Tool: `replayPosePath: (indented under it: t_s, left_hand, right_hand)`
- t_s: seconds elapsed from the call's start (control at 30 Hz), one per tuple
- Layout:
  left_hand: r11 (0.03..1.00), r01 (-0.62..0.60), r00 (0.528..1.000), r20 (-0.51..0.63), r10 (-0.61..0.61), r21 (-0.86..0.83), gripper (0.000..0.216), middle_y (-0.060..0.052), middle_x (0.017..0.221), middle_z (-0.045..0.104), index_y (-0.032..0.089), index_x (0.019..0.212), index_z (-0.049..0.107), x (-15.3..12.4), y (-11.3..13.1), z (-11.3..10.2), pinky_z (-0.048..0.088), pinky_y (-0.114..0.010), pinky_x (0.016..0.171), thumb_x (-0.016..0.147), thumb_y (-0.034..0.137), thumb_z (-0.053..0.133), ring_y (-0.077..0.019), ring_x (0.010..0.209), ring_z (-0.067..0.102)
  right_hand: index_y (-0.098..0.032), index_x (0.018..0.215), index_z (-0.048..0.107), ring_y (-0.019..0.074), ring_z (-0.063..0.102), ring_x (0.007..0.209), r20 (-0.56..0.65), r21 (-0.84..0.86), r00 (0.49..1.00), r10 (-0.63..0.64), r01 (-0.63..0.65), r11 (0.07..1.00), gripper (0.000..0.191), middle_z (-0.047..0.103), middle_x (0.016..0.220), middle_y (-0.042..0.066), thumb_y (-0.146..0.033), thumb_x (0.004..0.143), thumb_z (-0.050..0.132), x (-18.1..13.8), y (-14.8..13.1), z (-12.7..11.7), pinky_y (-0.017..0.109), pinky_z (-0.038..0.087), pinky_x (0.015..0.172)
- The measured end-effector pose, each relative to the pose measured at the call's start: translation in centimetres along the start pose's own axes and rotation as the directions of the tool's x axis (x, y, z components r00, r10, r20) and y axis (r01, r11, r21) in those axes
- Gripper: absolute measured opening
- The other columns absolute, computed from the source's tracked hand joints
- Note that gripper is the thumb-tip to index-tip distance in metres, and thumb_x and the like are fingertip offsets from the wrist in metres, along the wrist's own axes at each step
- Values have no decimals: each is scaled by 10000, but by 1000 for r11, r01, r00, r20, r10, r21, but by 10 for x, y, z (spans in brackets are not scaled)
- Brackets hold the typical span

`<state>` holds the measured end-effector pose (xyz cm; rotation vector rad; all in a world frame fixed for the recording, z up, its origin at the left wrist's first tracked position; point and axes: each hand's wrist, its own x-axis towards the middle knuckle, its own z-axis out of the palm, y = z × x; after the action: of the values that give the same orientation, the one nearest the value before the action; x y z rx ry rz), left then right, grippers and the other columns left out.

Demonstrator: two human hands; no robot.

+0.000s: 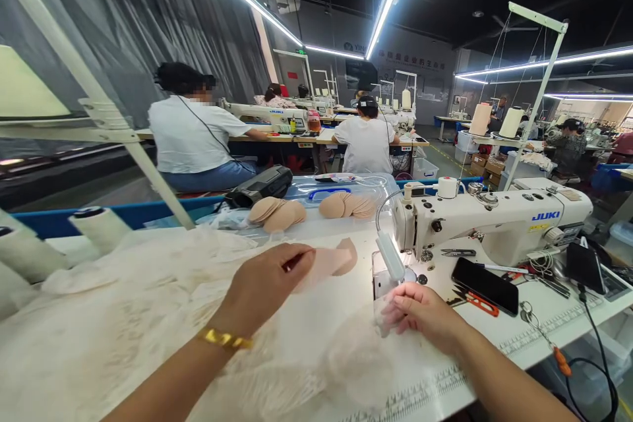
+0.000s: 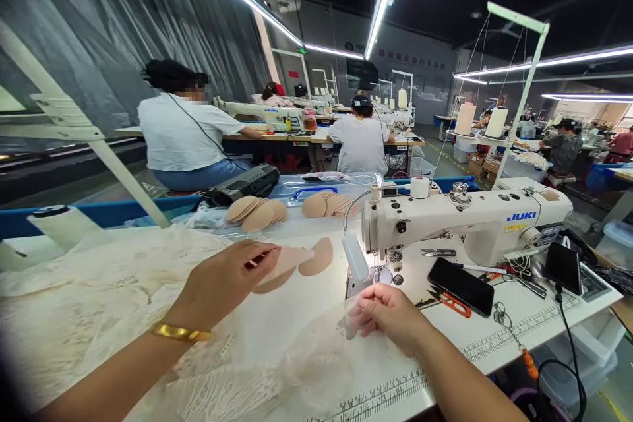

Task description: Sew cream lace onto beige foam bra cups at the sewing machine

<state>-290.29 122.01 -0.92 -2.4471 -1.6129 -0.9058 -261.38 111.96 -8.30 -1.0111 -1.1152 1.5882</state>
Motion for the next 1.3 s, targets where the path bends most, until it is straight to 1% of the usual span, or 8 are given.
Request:
replayPosePath:
  t_s: [0.17, 0.37, 0.6, 0.8, 0.9, 1.0, 1.1, 1.3]
  left_hand:
    - [892, 277, 919, 368, -138, -357, 387, 4, 747, 780, 243, 809, 792, -36, 49, -19, 489, -257, 564, 863, 544, 555, -224, 678, 704]
    - [892, 299, 878, 463, -119, -338, 362, -14, 728, 729, 227, 804, 727, -57, 76, -5, 477, -304, 642, 887, 493, 497, -241, 720, 670]
    - [620, 272, 679, 603, 419, -736, 789, -94, 1513, 568, 299, 1471, 527, -48, 82, -13, 417, -456, 1155, 786, 571, 809, -350, 1400, 491]
    - [494, 443, 562, 661, 497, -748, 473, 31, 827, 550, 220, 958, 540, -44, 84, -6, 412, -236, 608, 799, 609, 757, -141, 704, 489]
    - [664, 263, 765, 571, 298, -700, 343, 69, 691, 415, 233, 811, 462, -45, 79, -15, 308, -233, 526, 884, 518, 638, -123, 602, 370]
    - [846, -139, 947, 180, 265, -514, 229, 65, 614, 420, 239, 748, 475, -45, 69, -23, 339, -269, 547, 928, 357, 553, -143, 562, 389]
    - [854, -486, 874, -77, 480, -186, 221, 39, 637, 570, 241, 787, 557, -52, 59, -20, 446, -331, 692, 975, 186, 456, -170, 581, 504]
    - [718, -684, 707, 129, 696, -130, 212, 37, 704, 643, 228, 753, 538, -74, 66, 6, 431, -426, 888, 926, 112, 575, -190, 623, 602]
  right_hand:
    - [-158, 942, 672, 180, 698, 806, -10, 10, 1000, 2, -1, 1000, 713, 730, 946, 84, -828, 719, 767, 3, -3, 7, 277, 501, 664]
    - [-200, 805, 565, 148, 609, 652, -56, -143, 994, -93, 84, 986, 555, 595, 697, -36, -668, 732, 855, 1, -6, 25, 271, 454, 635]
    - [-197, 897, 655, 122, 465, 673, 204, -459, 958, -200, 274, 845, 142, 514, 709, -59, -324, 890, 720, -39, -46, 39, 248, 359, 625]
    - [-202, 897, 654, 139, 539, 701, 259, -674, 924, -281, 381, 633, 62, 615, 770, -22, -250, 936, 664, -57, -84, 38, 247, 406, 648]
    - [-215, 915, 634, 176, 579, 748, 284, -798, 786, -549, 511, 319, 114, 650, 831, 26, -210, 1004, 562, -57, -85, 42, 286, 436, 682]
    - [-230, 987, 650, 212, 622, 855, 331, -825, 614, -717, 557, 95, 193, 674, 936, 81, -158, 1038, 479, -50, -68, 46, 322, 490, 749]
    - [-234, 1003, 674, 197, 626, 835, 358, -844, 632, -687, 534, 52, 261, 688, 967, 86, -105, 1020, 447, -34, -39, 39, 301, 497, 731]
    - [-232, 924, 677, 155, 604, 792, 453, -871, 830, -325, 490, 35, 187, 688, 885, -3, -171, 1020, 528, 2, -3, -9, 241, 436, 687]
